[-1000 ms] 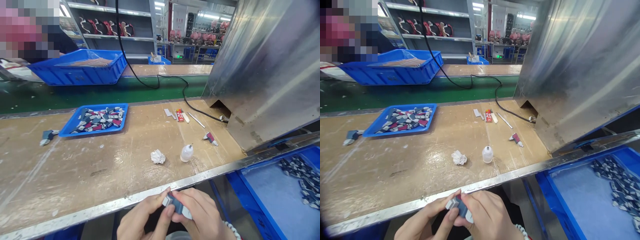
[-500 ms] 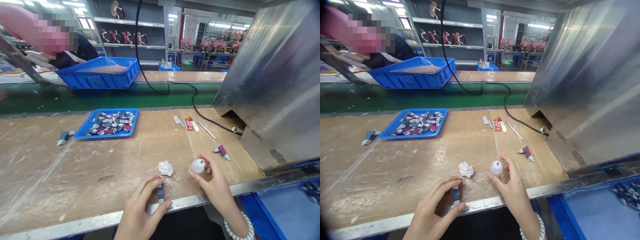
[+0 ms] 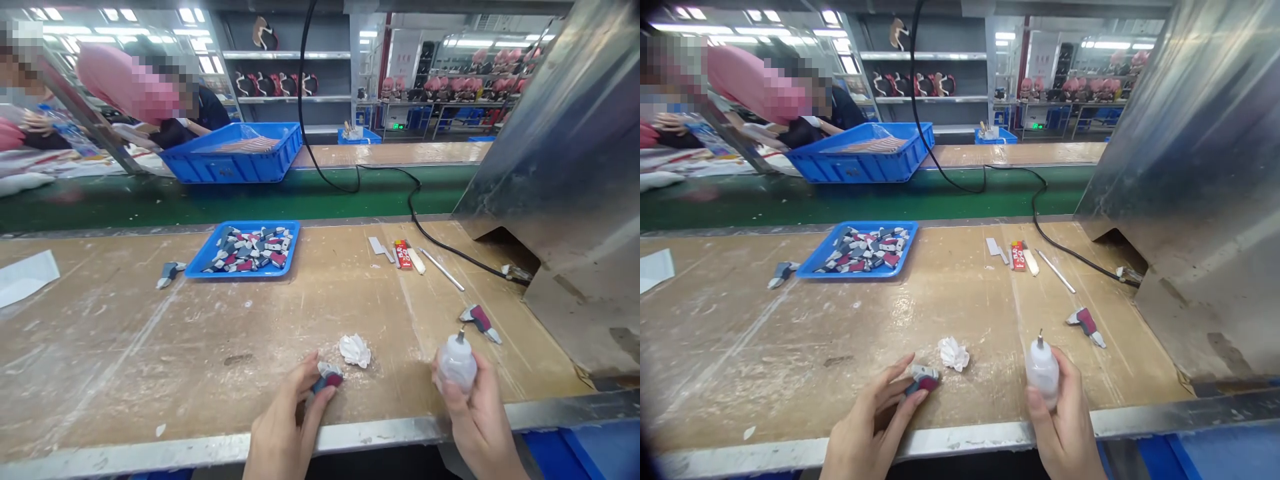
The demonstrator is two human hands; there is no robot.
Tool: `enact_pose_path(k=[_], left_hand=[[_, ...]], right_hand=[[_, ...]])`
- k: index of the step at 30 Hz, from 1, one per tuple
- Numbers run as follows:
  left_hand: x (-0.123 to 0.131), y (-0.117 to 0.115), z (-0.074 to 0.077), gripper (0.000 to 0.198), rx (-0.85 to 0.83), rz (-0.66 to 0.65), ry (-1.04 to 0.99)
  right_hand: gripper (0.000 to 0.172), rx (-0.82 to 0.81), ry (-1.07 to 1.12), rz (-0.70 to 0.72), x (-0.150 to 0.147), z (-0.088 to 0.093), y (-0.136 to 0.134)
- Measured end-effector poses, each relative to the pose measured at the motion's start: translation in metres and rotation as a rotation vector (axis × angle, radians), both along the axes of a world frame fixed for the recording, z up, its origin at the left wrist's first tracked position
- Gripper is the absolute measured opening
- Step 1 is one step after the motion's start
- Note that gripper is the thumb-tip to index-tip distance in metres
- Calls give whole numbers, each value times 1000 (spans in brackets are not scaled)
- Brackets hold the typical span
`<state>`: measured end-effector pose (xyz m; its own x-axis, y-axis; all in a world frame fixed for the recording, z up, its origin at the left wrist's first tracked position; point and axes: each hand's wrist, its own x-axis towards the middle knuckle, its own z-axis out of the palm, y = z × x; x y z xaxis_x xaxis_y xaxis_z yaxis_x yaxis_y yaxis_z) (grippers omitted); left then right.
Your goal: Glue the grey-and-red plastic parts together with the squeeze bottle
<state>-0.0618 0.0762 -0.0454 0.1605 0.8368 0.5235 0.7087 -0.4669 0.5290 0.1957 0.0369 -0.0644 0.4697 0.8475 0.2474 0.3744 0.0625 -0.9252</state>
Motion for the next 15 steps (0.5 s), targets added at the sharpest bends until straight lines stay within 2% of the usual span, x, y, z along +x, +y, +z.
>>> enact_pose_path(k=[2, 4, 8, 12, 15], left_hand=[[-1, 0, -2, 25, 44, -4, 10], [-2, 1, -3, 17, 117, -20, 104], [-5, 6, -5, 19, 238, -53, 219], [-4, 7, -1, 17, 222, -85, 159], [1, 0, 3, 14, 177, -106, 68]], right_hand=[[63, -14, 18, -41, -4, 0, 0], [62, -22, 50, -44, -10, 4, 2], [58, -49, 65, -61, -17, 14, 4], [56, -5, 76, -108, -15, 13, 3], [53, 25, 40, -148, -3, 8, -1]])
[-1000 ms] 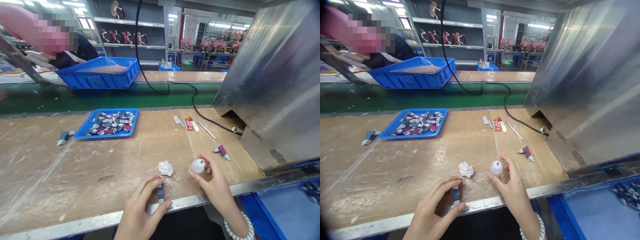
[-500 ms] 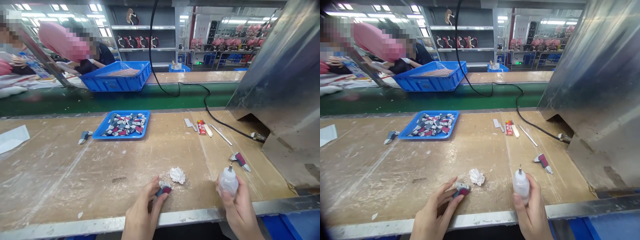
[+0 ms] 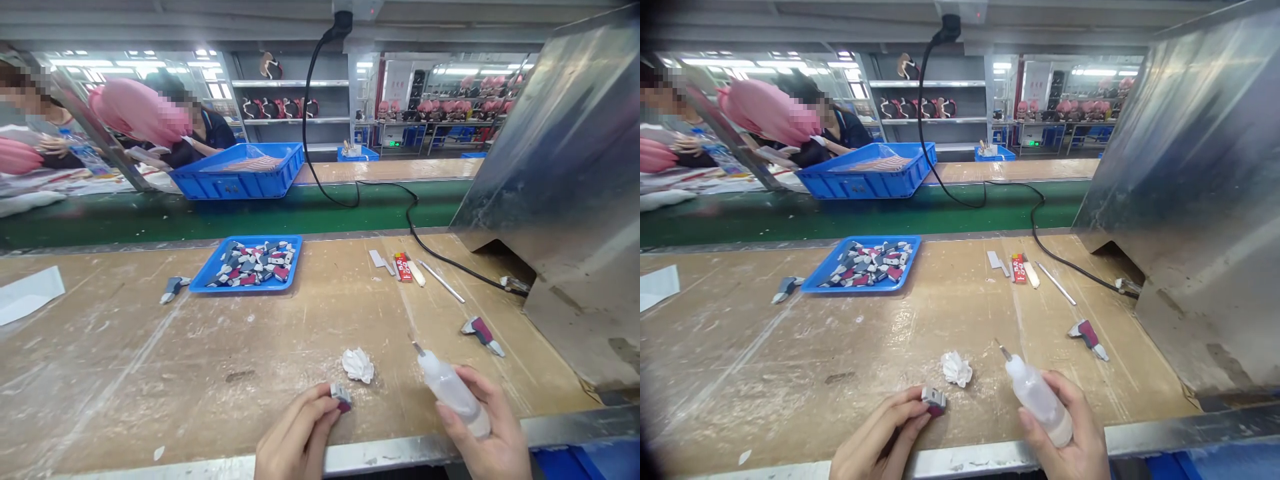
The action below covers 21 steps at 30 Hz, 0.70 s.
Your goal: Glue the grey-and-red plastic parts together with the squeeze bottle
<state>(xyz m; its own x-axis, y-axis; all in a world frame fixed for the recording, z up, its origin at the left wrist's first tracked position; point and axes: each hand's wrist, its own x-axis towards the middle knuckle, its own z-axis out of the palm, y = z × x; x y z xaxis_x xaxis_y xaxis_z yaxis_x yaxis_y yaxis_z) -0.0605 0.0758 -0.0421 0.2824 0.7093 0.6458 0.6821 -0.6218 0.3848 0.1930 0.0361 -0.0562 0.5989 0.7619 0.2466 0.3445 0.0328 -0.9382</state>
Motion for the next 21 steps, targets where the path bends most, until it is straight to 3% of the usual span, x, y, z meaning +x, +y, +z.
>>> enact_pose_path(k=[2, 7, 15, 21], left_hand=[[4, -7, 0, 18, 13, 2, -10], [9, -18, -8, 32, 107, 57, 5], [8, -20, -7, 38, 89, 28, 5], [10, -20, -5, 35, 100, 38, -5]], right_hand=[[49, 56, 72, 33, 11, -3, -1], [29, 257, 348, 303, 10, -2, 3], [22, 435, -129, 299, -47, 20, 13], [25, 452, -203, 285, -53, 17, 18]])
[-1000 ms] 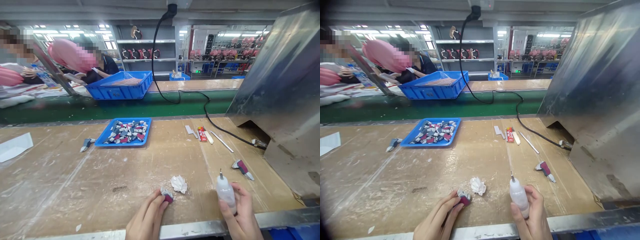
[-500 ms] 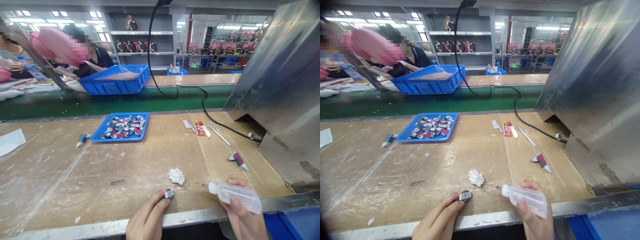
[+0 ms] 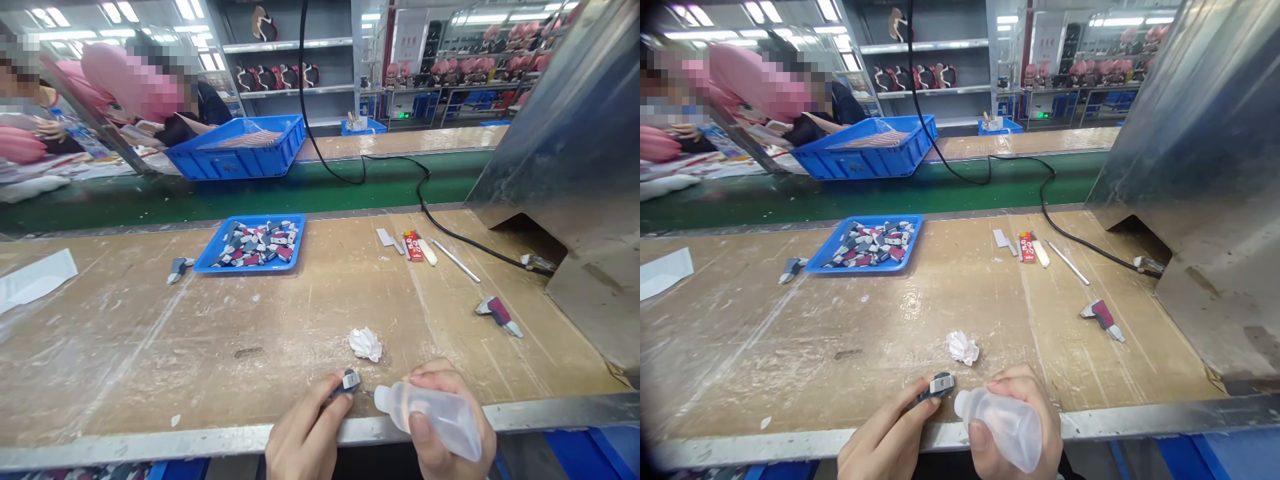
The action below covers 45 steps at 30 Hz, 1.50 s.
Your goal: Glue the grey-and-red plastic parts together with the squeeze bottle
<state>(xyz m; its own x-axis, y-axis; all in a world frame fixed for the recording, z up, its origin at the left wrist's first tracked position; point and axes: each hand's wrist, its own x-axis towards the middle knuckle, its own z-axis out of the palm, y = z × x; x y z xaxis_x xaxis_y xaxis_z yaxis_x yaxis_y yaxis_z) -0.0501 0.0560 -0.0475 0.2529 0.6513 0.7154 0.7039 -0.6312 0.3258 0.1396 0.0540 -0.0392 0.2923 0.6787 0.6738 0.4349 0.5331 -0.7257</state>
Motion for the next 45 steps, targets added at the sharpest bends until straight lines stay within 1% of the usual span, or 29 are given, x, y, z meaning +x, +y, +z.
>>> enact_pose_path(k=[4, 6, 9, 11, 14, 17, 21, 24, 28, 33, 38, 41, 45], left_hand=[[2, 2, 2, 26, 21, -9, -8], [1, 2, 1, 24, 19, -27, -18], [0, 1, -3, 28, 0, 6, -10], [0, 1, -5, 33, 6, 25, -17], [1, 2, -5, 32, 36, -4, -52], [2, 2, -5, 35, 56, -18, -68], [1, 1, -6, 45, 54, -28, -44], [0, 0, -6, 48, 27, -30, -40], [4, -1, -4, 44, -6, -29, -80], [11, -2, 0, 42, 20, -43, -157], [9, 1, -2, 43, 42, -75, -111], [7, 3, -2, 39, 47, -88, -88], [7, 3, 1, 36, 53, -105, -80]], right_hand=[[27, -48, 28, 34, -2, -3, 1], [29, -28, 66, 18, -3, -6, 1], [30, 31, 161, -80, -4, -13, 1], [32, 22, 212, -137, -3, -18, 1], [35, -25, 239, -155, 0, -23, 0], [33, -26, 253, -159, 2, -25, -1], [29, -12, 253, -126, 1, -22, -3], [27, 23, 235, -111, -2, -19, -3], [28, 45, 219, -143, -5, -15, -1], [22, 62, 239, -90, -3, -11, 1], [23, 36, 246, -53, -5, -5, -1], [25, -6, 247, -54, -8, -1, 0], [27, -17, 194, -62, -7, 1, 1]])
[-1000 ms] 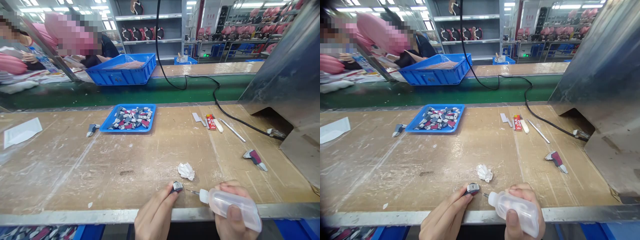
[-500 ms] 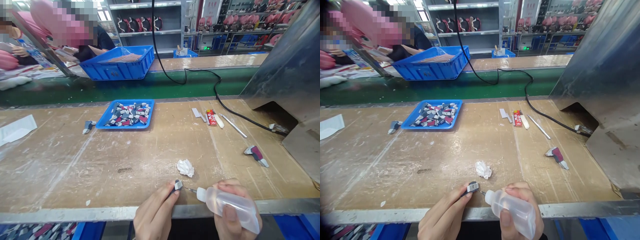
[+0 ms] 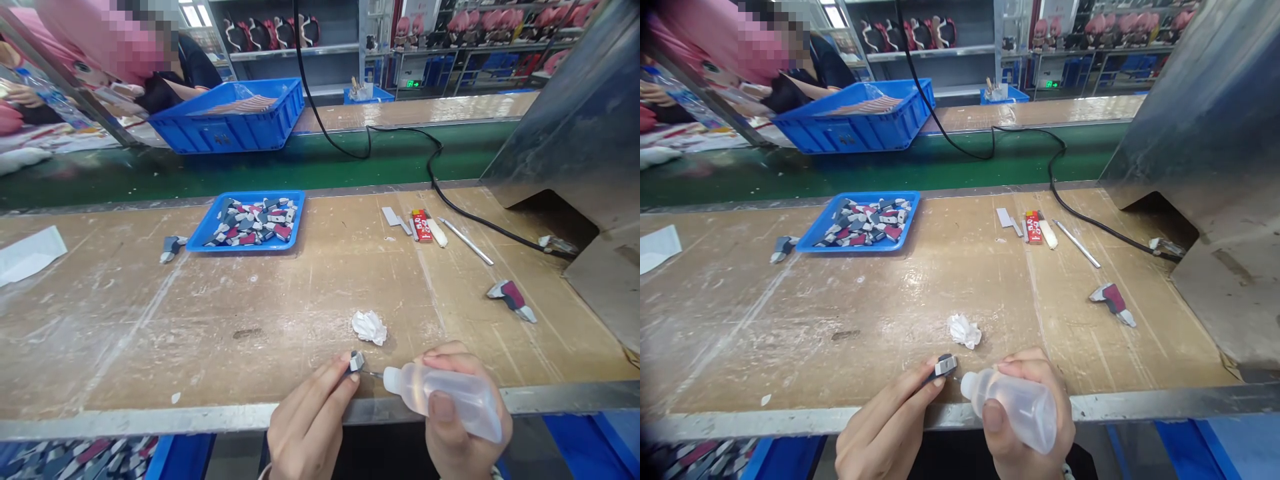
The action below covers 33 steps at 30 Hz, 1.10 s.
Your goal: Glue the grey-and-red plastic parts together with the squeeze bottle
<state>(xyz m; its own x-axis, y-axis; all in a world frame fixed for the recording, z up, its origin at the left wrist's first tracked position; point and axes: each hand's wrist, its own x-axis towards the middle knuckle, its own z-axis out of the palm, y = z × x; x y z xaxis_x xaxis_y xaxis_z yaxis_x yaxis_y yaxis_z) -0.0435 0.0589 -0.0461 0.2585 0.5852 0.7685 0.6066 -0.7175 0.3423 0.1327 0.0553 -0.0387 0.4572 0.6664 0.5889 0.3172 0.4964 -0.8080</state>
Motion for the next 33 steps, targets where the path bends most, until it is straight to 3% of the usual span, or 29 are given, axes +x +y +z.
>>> enact_pose_path(k=[19, 33], left_hand=[[2, -1, 0, 36, -5, 9, -24], [0, 0, -3, 33, 10, -12, -28]], right_hand=[[28, -82, -25, 67, -4, 4, 2], [35, -115, -37, -4, -5, 9, 2]])
